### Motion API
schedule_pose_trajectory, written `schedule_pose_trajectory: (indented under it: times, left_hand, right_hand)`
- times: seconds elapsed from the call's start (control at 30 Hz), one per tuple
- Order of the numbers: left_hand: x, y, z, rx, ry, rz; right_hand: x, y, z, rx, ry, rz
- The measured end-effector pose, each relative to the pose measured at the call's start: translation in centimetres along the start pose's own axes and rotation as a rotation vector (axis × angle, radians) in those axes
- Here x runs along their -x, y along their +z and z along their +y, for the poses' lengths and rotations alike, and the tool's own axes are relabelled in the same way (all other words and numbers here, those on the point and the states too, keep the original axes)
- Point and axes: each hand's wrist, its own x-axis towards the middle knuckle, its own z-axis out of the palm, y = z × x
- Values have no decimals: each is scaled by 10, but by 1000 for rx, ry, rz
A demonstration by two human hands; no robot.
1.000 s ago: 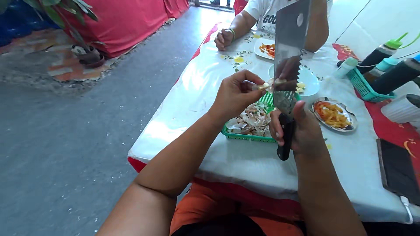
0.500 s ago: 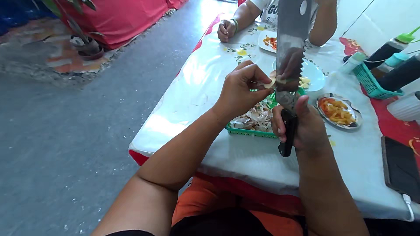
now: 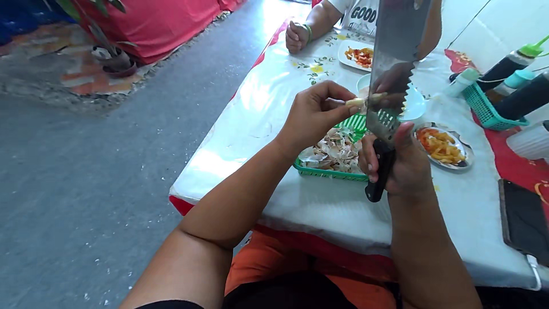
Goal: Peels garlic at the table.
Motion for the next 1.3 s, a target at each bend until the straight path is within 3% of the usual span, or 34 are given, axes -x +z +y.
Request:
schedule_pose_trajectory:
  times: [0.2, 0.47, 0.9, 1.3]
  left_hand:
    - [-1, 1, 0, 55, -50, 25]
    - [2, 5, -4, -108, 12, -25]
    - [0, 3, -5, -141, 22, -52]
    - [0, 1, -3, -10, -82, -61]
  right_hand:
    - [0, -2, 2, -29, -5, -68]
    - [-3, 2, 4, -20, 25, -104]
    - [-5, 1, 4, 28, 54, -125]
    - [-2, -2, 4, 13, 21, -92]
